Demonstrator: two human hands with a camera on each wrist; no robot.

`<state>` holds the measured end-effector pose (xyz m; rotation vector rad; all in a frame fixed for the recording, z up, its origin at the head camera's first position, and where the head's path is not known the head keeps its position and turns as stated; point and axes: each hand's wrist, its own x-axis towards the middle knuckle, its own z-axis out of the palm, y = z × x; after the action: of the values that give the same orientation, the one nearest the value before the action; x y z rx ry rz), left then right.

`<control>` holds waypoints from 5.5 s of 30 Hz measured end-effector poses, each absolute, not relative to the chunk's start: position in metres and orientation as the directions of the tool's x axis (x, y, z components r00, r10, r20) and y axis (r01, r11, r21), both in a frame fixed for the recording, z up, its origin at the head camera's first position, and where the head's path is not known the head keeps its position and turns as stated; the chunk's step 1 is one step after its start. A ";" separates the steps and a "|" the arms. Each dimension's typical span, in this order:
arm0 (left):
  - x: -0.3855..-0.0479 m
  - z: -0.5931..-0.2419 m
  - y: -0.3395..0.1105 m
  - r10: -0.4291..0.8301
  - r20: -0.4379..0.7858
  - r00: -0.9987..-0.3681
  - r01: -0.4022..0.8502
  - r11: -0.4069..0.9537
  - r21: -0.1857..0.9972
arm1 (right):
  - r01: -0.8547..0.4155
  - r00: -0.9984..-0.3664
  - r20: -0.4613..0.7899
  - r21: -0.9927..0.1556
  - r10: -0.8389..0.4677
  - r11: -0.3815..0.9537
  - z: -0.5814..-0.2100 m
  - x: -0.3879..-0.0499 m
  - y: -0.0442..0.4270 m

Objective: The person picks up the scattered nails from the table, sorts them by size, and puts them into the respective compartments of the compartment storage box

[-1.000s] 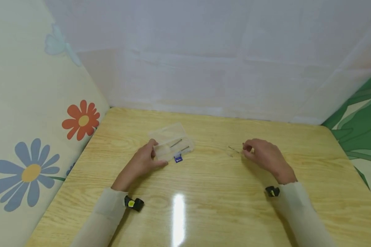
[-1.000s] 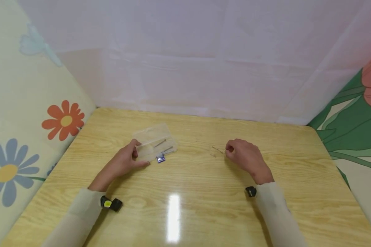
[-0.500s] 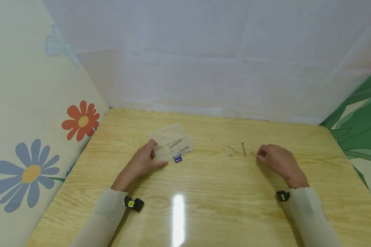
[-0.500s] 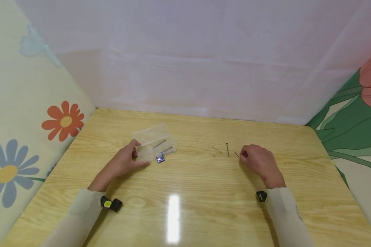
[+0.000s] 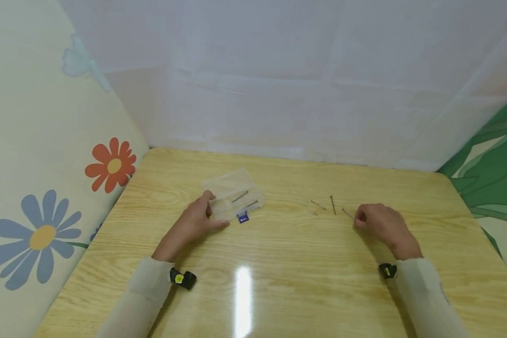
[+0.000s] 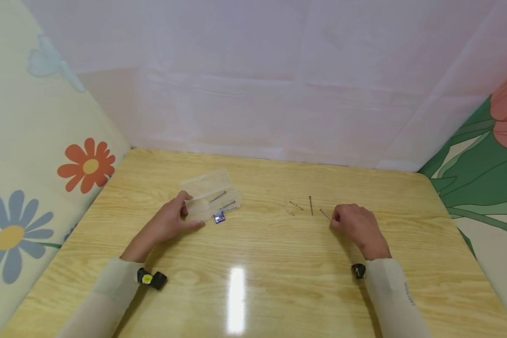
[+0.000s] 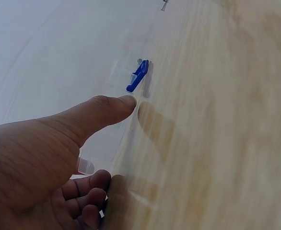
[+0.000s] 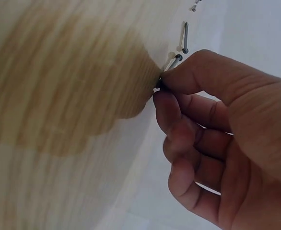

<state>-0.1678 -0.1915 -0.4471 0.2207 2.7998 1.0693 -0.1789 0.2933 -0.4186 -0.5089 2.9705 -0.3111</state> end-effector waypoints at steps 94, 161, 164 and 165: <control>-0.167 -0.449 -0.193 0.208 -0.060 -0.976 0.104 0.694 0.712 | -0.666 -0.715 0.020 -0.327 -0.699 0.671 -0.393 -0.216 0.134; -0.170 -0.449 -0.194 0.214 -0.056 -0.975 0.116 0.708 0.696 | -0.620 -0.723 -0.050 -0.396 -0.689 0.678 -0.382 -0.249 0.111; -0.170 -0.450 -0.194 0.214 -0.051 -0.975 0.119 0.707 0.697 | -0.603 -0.736 -0.045 -0.409 -0.675 0.685 -0.384 -0.244 0.118; -0.170 -0.450 -0.194 0.215 -0.052 -0.975 0.119 0.706 0.698 | -0.598 -0.740 -0.045 -0.411 -0.671 0.688 -0.385 -0.242 0.121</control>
<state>-0.1703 -0.1940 -0.4498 0.2734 2.7808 1.1248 -0.2424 0.1211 -0.3849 -1.0289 2.7065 -0.5572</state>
